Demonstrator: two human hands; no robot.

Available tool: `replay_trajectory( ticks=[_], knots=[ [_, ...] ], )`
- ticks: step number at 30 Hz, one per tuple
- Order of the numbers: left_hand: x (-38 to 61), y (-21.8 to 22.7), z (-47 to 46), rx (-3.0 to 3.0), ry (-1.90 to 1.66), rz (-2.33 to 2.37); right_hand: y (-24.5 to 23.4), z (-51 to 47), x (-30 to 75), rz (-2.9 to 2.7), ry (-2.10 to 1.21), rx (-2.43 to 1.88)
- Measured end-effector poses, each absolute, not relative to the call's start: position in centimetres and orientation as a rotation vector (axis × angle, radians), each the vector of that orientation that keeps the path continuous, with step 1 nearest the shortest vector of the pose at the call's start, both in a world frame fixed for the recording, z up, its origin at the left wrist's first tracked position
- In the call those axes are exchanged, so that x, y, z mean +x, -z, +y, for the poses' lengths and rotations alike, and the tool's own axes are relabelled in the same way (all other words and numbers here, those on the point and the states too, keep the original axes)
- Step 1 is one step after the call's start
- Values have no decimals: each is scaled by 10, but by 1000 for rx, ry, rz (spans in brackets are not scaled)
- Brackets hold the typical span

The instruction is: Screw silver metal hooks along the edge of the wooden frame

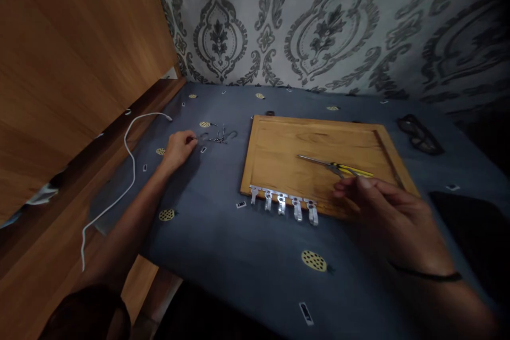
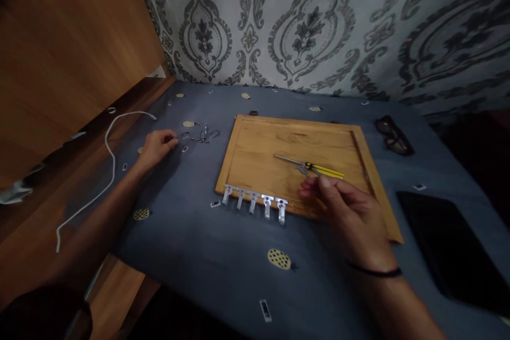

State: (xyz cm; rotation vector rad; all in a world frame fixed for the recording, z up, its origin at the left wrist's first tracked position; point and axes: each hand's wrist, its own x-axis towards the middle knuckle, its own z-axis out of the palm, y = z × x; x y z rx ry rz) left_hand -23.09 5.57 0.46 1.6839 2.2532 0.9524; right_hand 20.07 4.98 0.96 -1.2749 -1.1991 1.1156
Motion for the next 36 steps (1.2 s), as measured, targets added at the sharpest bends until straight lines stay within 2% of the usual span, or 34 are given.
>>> replay_trajectory(
  ticks=[10, 17, 22, 36],
  knots=[
    [-201, -24, 45, 1897, -1056, 2101, -8, 9, 218, -1213, -1115, -1304],
    [-90, -62, 38, 2182, -636, 1514, 14, -30, 219, -1301, -1064, -1349],
    [-23, -58, 50, 2357, -412, 1156, 24, -37, 215, -1379, -1087, -1343],
    [19, -42, 81, 2418, -37, 1071, 25, -26, 215, -1497, -1115, -1323]
  ],
)
